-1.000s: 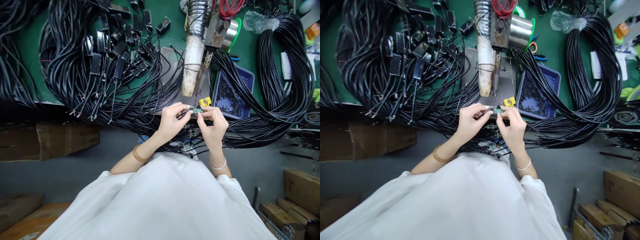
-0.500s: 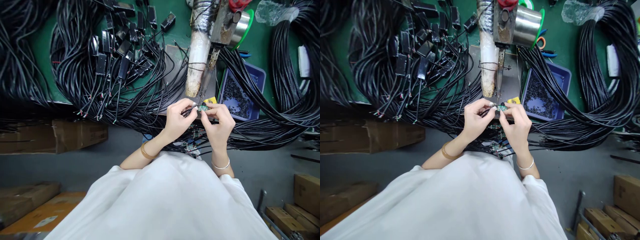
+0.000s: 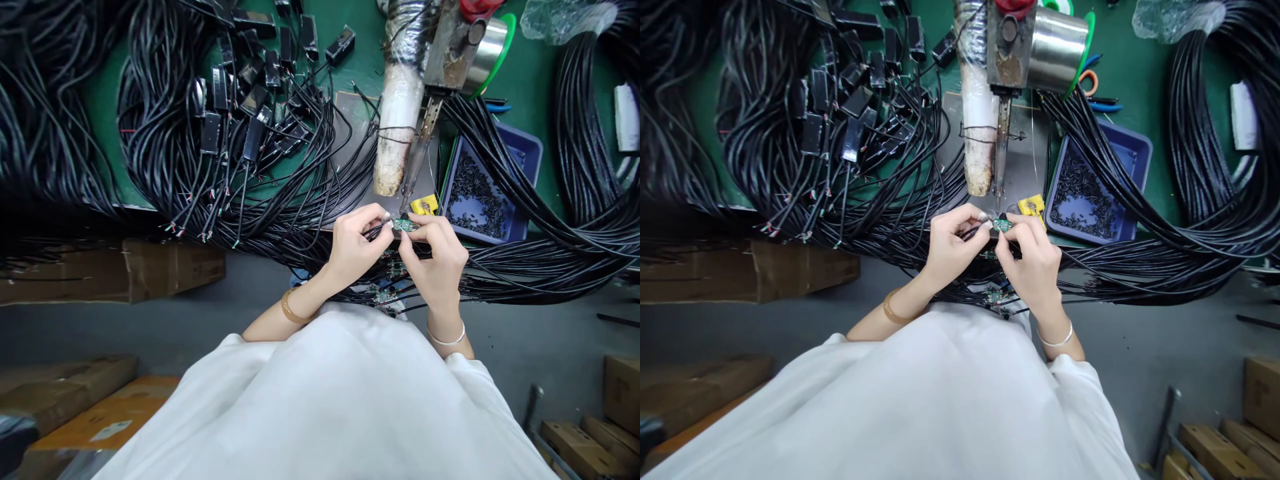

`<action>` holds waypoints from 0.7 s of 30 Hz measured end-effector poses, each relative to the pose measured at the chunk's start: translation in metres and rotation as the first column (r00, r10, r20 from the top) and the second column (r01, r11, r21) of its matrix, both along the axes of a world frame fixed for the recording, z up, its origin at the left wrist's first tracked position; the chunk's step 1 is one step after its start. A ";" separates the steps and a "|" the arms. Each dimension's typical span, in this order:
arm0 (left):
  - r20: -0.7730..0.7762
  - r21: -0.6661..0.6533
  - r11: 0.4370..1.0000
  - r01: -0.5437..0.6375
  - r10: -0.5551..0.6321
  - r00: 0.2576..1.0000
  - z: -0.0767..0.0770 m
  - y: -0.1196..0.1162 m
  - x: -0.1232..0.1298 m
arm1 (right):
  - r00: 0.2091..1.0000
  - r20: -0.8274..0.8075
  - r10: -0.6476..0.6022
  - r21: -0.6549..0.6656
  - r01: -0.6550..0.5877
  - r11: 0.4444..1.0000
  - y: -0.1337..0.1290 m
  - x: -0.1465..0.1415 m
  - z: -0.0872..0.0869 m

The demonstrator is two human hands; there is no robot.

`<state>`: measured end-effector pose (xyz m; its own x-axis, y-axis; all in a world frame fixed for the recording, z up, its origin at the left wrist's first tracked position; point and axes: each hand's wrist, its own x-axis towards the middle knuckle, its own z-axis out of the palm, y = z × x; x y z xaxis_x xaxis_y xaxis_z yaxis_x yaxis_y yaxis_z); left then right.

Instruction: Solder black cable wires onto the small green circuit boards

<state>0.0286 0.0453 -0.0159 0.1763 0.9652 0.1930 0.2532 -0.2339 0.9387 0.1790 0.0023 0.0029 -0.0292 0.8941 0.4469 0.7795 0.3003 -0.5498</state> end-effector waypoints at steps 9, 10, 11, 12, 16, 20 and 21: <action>0.061 -0.014 0.998 -0.067 0.068 0.996 -0.005 -0.009 0.002 | 0.994 -0.101 -0.038 -0.007 0.038 0.999 0.001 0.000 -0.001; 0.058 0.016 0.998 -0.068 0.067 0.996 -0.005 -0.009 0.002 | 0.993 -0.108 -0.043 -0.009 0.043 0.999 0.001 0.000 -0.001; 0.057 0.037 0.997 -0.067 0.065 0.996 -0.005 -0.008 0.003 | 0.992 -0.114 -0.048 -0.009 0.047 0.999 0.002 -0.001 -0.002; 0.061 0.048 0.997 -0.068 0.065 0.996 -0.006 -0.008 0.003 | 0.991 -0.121 -0.051 -0.009 0.050 0.999 0.002 -0.001 -0.002; 0.112 0.050 0.995 -0.082 0.076 0.991 -0.008 -0.005 0.006 | 0.989 -0.132 -0.068 -0.011 0.067 0.998 0.005 -0.002 -0.002; 0.140 0.044 0.993 -0.112 0.104 0.985 -0.009 -0.003 0.009 | 0.988 -0.128 -0.085 0.004 0.087 0.996 0.007 -0.002 0.000; 0.143 0.044 0.992 -0.115 0.108 0.984 -0.009 -0.003 0.009 | 0.988 -0.124 -0.090 0.008 0.092 0.996 0.007 -0.003 0.001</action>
<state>0.0377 0.0424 -0.0249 0.0356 0.9654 0.2584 0.1477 -0.2608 0.9540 0.1765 0.0095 0.0037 0.1082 0.8844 0.4540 0.7304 0.2391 -0.6398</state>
